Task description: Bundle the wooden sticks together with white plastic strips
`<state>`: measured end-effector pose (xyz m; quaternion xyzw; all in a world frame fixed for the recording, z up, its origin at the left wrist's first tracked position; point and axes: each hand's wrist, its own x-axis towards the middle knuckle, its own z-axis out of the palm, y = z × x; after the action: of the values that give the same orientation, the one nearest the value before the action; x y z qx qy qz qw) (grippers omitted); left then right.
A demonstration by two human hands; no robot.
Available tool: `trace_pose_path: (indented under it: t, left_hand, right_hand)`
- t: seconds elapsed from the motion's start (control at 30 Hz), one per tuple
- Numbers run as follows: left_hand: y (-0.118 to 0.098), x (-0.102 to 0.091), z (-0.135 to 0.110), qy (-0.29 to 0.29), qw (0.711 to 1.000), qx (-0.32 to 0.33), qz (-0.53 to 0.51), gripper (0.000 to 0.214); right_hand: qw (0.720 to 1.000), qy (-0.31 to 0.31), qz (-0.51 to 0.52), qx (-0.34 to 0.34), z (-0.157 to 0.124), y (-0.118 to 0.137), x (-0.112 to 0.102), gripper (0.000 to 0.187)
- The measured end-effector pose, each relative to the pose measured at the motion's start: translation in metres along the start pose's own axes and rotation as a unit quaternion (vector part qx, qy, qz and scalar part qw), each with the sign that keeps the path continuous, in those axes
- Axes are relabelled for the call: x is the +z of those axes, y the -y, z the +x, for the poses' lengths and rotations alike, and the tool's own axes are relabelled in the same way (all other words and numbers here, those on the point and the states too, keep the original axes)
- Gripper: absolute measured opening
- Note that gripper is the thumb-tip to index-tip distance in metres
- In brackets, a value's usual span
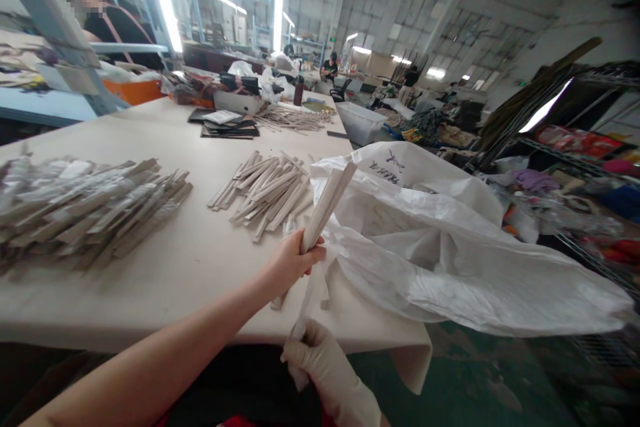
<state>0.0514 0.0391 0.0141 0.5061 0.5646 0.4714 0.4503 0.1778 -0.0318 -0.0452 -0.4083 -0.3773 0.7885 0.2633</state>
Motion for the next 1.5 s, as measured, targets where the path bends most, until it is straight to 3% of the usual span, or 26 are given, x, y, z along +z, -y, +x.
trace_pose_path:
  t: [0.13, 0.27, 0.4, 0.6, 0.8, 0.97, 1.1, 1.27, 1.4, 1.5]
  left_hand:
    - [0.005, -0.017, -0.015, 0.031, 0.999, -0.011, 0.02, 0.021]
    - [0.02, -0.039, -0.051, 0.084, 0.991, -0.1, 0.024, 0.028]
    - [0.03, -0.055, -0.086, 0.099, 0.983, -0.153, 0.024, 0.035]
    - [0.029, -0.053, -0.112, -0.007, 0.982, -0.177, 0.063, 0.034]
    - [0.024, -0.042, -0.108, -0.001, 0.979, -0.155, 0.136, 0.026]
    - [0.029, -0.048, -0.099, -0.018, 0.972, -0.133, 0.191, 0.022]
    - [0.034, -0.042, -0.092, -0.045, 0.972, -0.056, 0.223, 0.021]
    - [0.037, -0.037, -0.085, -0.059, 0.978, -0.066, 0.188, 0.026]
    - [0.042, -0.042, -0.087, -0.059, 0.977, -0.064, 0.195, 0.021]
    - [0.044, -0.038, -0.087, -0.076, 0.979, -0.057, 0.181, 0.018]
  right_hand:
    - [0.983, -0.093, 0.057, -0.147, 0.016, 0.023, -0.019, 0.046]
    - [0.954, -0.143, 0.137, -0.226, 0.029, 0.052, -0.037, 0.053]
    - [0.951, -0.134, 0.175, -0.217, 0.037, 0.066, -0.046, 0.046]
    - [0.944, -0.149, 0.24, -0.172, 0.041, 0.069, -0.046, 0.037]
    - [0.934, -0.21, 0.214, -0.195, 0.045, 0.074, -0.034, 0.037]
    - [0.915, -0.269, 0.058, -0.295, 0.046, 0.066, -0.034, 0.036]
    - [0.93, -0.252, 0.008, -0.269, 0.049, 0.04, -0.015, 0.04]
    - [0.958, -0.21, 0.004, -0.195, 0.049, 0.007, 0.007, 0.047]
    - [0.964, -0.179, -0.028, -0.197, 0.041, 0.007, 0.006, 0.05]
    - [0.96, -0.169, -0.041, -0.217, 0.038, 0.009, 0.016, 0.051]
